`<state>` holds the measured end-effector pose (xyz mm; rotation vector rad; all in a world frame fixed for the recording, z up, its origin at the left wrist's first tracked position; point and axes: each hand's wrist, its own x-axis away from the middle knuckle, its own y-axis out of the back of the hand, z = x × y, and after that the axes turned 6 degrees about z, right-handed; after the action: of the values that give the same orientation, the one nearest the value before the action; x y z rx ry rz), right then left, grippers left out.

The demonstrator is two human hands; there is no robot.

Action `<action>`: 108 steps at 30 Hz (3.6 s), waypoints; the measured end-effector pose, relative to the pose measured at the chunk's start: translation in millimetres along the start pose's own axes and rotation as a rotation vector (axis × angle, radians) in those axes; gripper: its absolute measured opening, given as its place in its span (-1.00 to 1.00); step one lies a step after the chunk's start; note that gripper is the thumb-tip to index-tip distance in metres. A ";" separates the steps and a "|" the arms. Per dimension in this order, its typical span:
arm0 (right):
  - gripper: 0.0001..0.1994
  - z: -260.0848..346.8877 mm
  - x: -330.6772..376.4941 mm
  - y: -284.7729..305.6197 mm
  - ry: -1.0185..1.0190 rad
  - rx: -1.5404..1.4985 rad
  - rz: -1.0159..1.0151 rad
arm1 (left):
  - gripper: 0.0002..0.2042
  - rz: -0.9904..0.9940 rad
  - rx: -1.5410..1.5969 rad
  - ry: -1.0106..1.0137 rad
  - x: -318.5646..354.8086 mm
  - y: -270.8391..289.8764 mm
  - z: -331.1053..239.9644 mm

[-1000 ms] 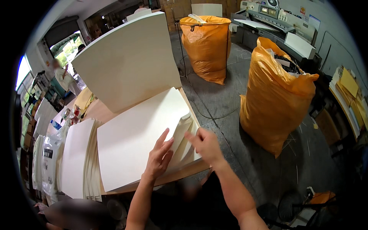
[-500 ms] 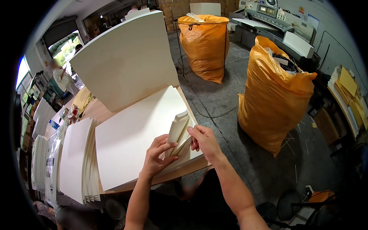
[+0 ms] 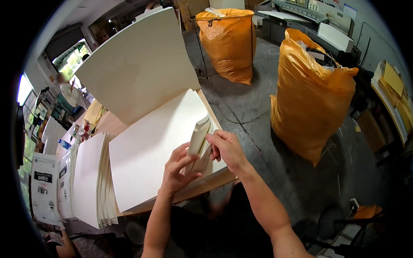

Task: The person picks up stacks of white paper from a table, aligns the edges by hand, and places them onto a larger stack.

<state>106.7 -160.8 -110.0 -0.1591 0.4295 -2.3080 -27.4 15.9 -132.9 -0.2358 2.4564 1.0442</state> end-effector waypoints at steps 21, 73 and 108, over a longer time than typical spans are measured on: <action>-0.69 -60.8 43.1 13.0 0.327 0.963 0.178 | -0.30 0.178 -0.307 -0.018 -4.8 -7.2 -1.0; -0.64 -9.4 10.7 15.4 -0.056 0.082 0.033 | -0.52 0.071 0.087 0.042 -8.0 -1.6 13.8; -0.67 -39.0 16.9 18.4 0.083 -0.163 -0.049 | -0.62 0.054 0.102 0.094 -6.3 -5.2 7.9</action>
<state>97.9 -174.8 -153.3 -0.1562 0.6633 -2.3332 -17.5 17.8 -138.0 -0.1909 2.6056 0.9460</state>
